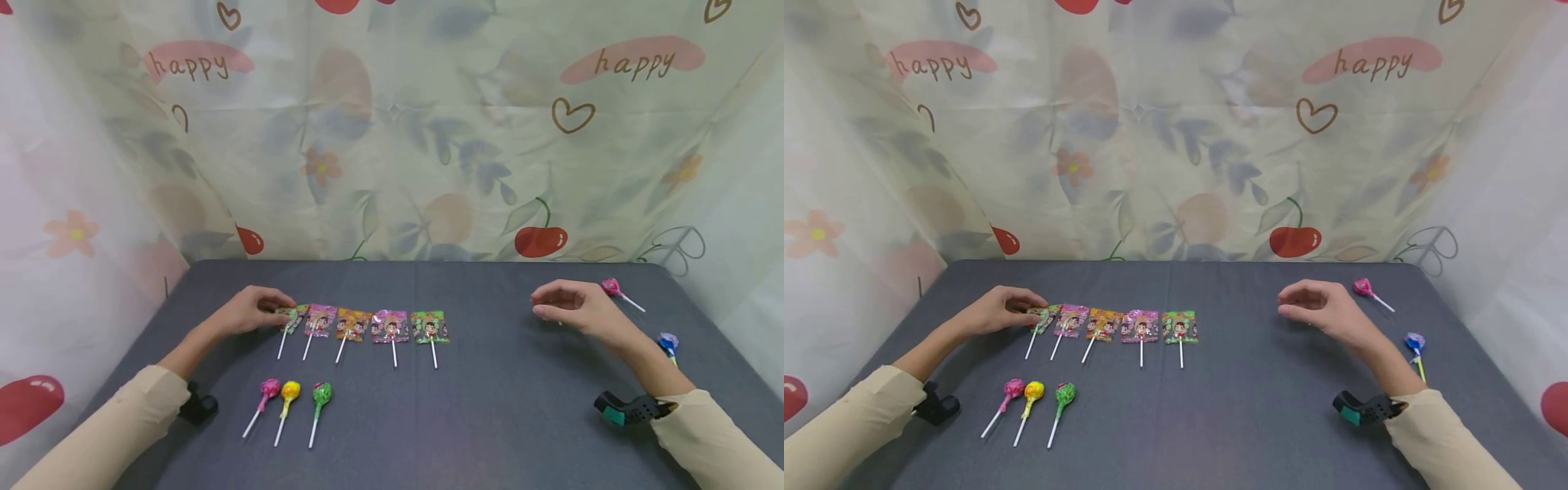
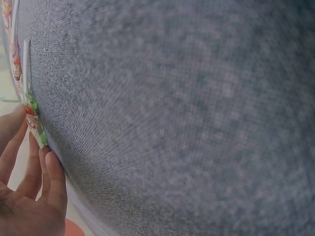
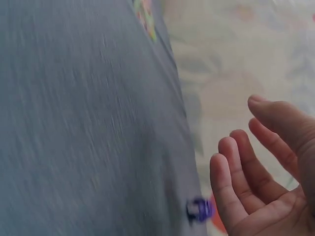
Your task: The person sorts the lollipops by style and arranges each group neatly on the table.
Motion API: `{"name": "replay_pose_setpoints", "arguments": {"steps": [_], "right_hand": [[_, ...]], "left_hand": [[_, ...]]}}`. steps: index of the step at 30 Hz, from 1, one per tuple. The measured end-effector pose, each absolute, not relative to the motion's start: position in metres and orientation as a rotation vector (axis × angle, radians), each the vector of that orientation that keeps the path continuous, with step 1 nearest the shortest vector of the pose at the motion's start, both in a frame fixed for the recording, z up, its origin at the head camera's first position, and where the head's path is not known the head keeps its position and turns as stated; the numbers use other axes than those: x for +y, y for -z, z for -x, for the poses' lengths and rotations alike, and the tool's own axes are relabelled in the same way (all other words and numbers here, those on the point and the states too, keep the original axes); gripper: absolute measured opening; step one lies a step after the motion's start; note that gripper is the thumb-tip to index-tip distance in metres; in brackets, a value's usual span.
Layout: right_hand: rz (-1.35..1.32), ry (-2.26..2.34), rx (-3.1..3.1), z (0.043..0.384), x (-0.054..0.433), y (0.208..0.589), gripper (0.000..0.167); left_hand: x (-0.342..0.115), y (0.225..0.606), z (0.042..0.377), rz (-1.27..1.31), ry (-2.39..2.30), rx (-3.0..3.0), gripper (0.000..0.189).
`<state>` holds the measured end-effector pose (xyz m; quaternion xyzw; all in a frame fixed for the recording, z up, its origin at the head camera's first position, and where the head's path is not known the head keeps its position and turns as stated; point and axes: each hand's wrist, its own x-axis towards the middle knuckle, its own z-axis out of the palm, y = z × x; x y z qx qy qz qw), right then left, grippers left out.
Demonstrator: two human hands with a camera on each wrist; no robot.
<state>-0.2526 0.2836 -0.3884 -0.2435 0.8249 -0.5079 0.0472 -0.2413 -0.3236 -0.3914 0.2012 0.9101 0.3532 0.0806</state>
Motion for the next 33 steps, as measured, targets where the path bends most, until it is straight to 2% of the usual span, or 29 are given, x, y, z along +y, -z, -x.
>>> {"name": "replay_pose_setpoints", "arguments": {"steps": [13, 22, 27, 33], "right_hand": [[0.495, 1.536, 2.688, 0.273, 0.32, 0.395, 0.045], [0.525, 1.384, 2.656, 0.286, 0.32, 0.402, 0.061], [0.545, 1.369, 2.649, 0.293, 0.315, 0.405, 0.059], [0.561, 1.35, 2.688, 0.298, 0.313, 0.408, 0.046]], "left_hand": [[-0.324, 0.391, 0.242, -0.593, -1.079, 2.7, 0.03], [-0.324, 0.392, 0.242, -0.607, -1.07, 2.704, 0.03], [-0.324, 0.392, 0.242, -0.599, -1.068, 2.707, 0.029], [-0.324, 0.391, 0.242, -0.597, -1.069, 2.707, 0.029]]}}
